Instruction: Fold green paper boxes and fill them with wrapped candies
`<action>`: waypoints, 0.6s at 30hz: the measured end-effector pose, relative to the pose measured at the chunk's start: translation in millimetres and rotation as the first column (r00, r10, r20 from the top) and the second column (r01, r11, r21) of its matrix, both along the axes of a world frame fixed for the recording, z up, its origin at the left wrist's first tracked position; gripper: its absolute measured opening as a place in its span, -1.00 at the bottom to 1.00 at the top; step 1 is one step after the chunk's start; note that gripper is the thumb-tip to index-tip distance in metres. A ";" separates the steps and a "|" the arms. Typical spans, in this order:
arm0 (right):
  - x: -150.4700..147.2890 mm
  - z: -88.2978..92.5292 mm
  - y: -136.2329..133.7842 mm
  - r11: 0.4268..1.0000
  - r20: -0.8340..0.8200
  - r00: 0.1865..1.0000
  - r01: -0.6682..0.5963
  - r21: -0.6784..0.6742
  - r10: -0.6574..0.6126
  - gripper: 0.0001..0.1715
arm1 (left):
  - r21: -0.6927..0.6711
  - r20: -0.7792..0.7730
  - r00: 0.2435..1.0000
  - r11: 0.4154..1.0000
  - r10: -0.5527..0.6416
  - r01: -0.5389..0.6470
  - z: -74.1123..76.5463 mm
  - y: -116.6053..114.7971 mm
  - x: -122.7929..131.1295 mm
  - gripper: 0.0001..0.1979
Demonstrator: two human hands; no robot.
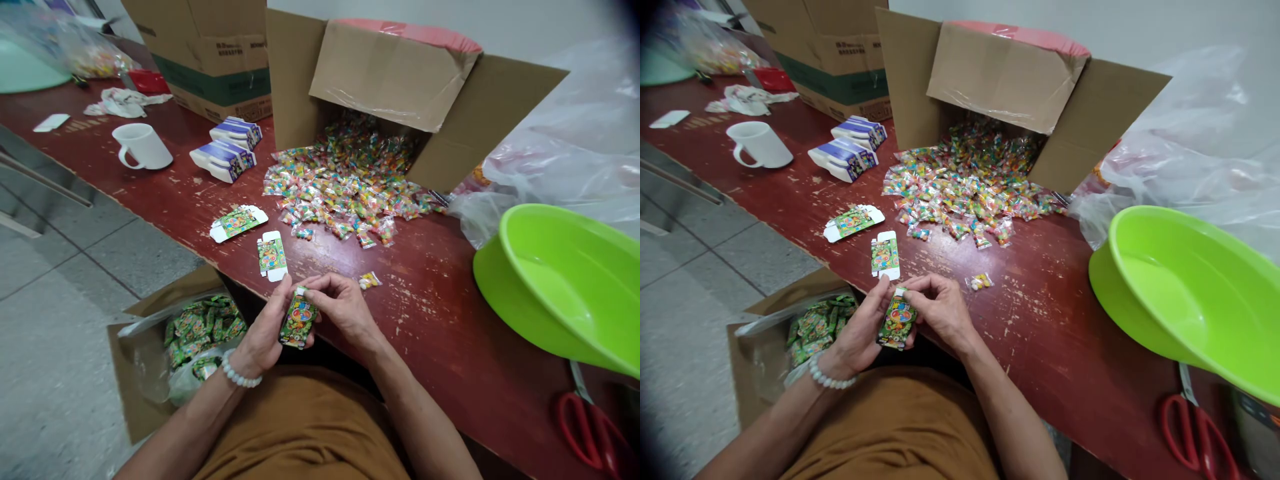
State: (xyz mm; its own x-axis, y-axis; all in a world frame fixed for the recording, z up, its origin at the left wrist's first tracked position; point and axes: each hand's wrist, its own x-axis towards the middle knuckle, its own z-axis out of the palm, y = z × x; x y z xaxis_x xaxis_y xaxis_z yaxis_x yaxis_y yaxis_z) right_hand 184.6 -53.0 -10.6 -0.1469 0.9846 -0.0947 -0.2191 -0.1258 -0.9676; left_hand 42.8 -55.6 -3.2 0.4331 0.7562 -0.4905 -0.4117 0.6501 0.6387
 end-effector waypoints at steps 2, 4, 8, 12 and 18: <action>-0.4 0.9 0.9 0.999 -0.042 0.999 -0.006 -0.036 0.005 -0.75 | 0.016 -0.035 0.999 1.000 0.002 -0.001 -0.6 0.2 -0.6 -0.35; 1.0 0.4 -0.5 0.999 0.052 0.999 -0.004 0.047 0.002 -0.77 | 0.016 -0.048 0.999 1.000 0.010 -0.009 -1.9 1.9 -2.8 -0.39; 3.9 -4.6 -10.5 0.913 0.387 0.918 -0.085 0.400 -0.084 -0.85 | -0.054 0.037 0.997 0.996 0.074 -0.072 -5.4 8.9 -6.7 -0.66; -1.3 -11.8 -21.7 0.827 0.678 0.700 -0.232 0.513 -0.224 -0.20 | -0.164 0.094 0.984 0.978 0.148 -0.131 -8.7 13.6 -3.2 -0.69; -4.7 -15.1 -22.6 0.758 0.821 0.465 -0.386 0.526 -0.332 -0.06 | -0.136 0.138 0.969 0.973 0.207 -0.189 -8.5 7.2 4.3 -0.54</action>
